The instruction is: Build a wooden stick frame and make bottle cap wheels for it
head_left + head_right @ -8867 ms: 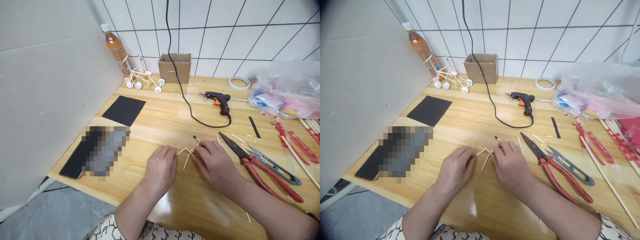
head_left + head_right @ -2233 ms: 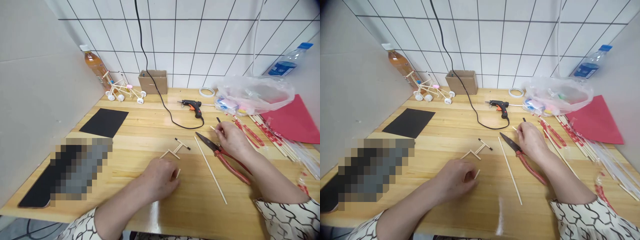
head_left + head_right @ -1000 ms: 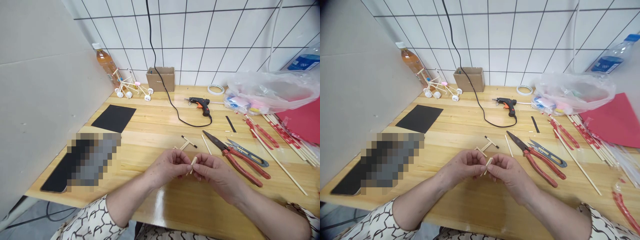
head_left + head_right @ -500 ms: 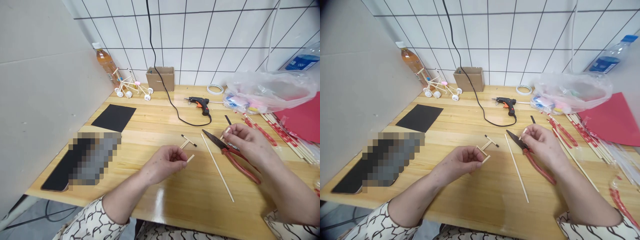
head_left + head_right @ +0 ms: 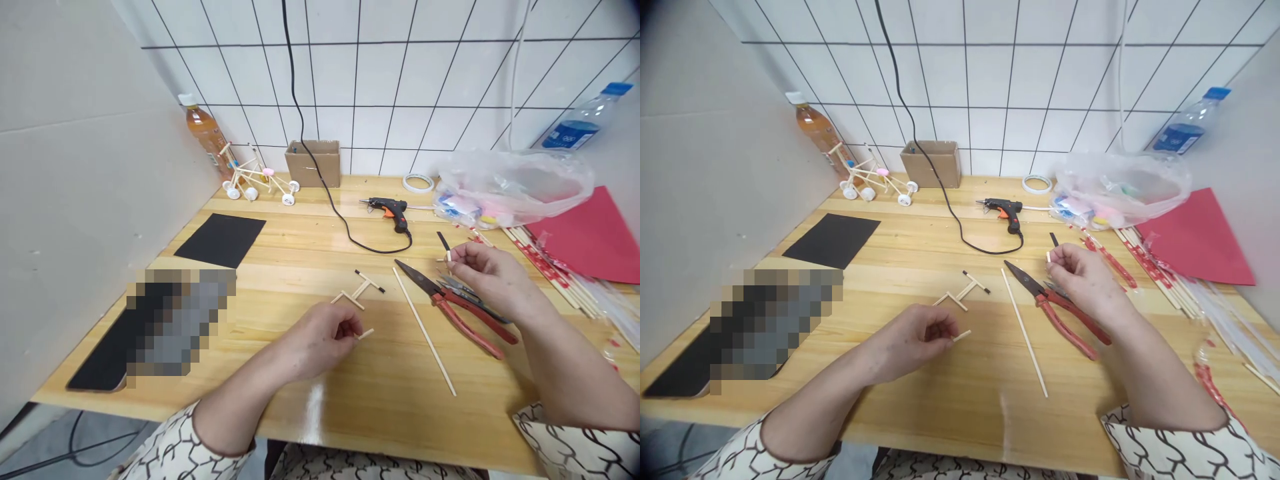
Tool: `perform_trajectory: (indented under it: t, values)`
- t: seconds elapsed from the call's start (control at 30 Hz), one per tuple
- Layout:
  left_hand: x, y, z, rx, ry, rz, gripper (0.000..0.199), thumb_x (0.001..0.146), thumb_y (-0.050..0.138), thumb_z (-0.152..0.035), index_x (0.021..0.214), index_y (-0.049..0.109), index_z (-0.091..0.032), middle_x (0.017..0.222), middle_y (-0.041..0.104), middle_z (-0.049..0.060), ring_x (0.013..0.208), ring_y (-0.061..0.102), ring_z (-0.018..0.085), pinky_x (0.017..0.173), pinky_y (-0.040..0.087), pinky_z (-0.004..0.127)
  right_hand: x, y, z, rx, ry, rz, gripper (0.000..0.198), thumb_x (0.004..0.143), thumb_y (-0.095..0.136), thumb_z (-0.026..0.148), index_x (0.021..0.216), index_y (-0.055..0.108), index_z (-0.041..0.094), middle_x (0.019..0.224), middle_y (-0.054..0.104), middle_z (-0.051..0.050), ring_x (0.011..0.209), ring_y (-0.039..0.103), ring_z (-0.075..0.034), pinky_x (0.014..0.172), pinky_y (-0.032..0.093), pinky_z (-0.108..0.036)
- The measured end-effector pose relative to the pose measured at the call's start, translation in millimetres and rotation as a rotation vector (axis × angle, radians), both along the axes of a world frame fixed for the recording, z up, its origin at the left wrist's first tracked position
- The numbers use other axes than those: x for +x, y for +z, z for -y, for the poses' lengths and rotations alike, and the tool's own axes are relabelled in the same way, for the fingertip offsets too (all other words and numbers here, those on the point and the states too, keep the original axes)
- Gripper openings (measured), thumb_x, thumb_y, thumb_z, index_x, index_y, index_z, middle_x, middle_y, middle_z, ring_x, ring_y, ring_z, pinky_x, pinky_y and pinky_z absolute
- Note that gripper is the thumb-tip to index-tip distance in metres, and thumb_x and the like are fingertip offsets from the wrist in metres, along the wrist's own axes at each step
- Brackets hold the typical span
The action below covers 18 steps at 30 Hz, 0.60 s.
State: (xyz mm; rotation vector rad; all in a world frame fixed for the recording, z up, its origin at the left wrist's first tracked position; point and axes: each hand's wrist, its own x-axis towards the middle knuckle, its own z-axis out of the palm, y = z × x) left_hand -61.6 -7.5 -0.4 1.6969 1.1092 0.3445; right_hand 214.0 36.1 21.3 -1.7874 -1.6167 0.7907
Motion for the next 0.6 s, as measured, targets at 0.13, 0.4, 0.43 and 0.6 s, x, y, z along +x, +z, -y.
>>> perform_trajectory:
  t: [0.13,0.4,0.43,0.6]
  values:
    - [-2.8,0.8,1.1,0.069,-0.036,-0.091,0.009,0.075,0.052,-0.014,0.075,0.060,-0.016,0.066,0.058,-0.002,0.061,0.051,0.011,0.055,0.037,0.022,17.3,7.9,-1.1,0.054,-0.097,0.133,0.012,0.074,0.056,0.028,0.078,0.058,0.018,0.069,0.055,0.000,0.062,0.044,-0.011,0.060,0.033,-0.027]
    - [-5.5,0.3,1.5,0.110,-0.076,-0.174,0.010,0.076,0.050,-0.017,0.076,0.060,-0.017,0.068,0.059,-0.002,0.062,0.051,0.012,0.055,0.036,0.022,41.5,22.8,-0.5,0.042,-0.305,0.354,0.009,0.076,0.058,0.024,0.079,0.061,0.016,0.063,0.056,-0.002,0.058,0.047,-0.014,0.059,0.033,-0.030]
    - [-5.7,1.0,1.7,0.109,-0.076,-0.182,0.011,0.076,0.050,-0.017,0.077,0.060,-0.017,0.068,0.058,-0.002,0.062,0.051,0.012,0.055,0.036,0.022,42.0,22.1,-1.1,0.026,-0.299,0.370,0.008,0.076,0.059,0.023,0.079,0.062,0.016,0.062,0.057,-0.002,0.058,0.047,-0.014,0.059,0.034,-0.030]
    - [-6.8,6.8,2.6,0.120,-0.073,-0.217,0.012,0.078,0.048,-0.018,0.077,0.060,-0.017,0.065,0.057,-0.002,0.059,0.049,0.011,0.054,0.034,0.021,46.1,20.9,-2.3,-0.013,-0.255,0.419,0.012,0.077,0.057,0.026,0.080,0.062,0.016,0.065,0.061,-0.003,0.060,0.051,-0.015,0.058,0.036,-0.028]
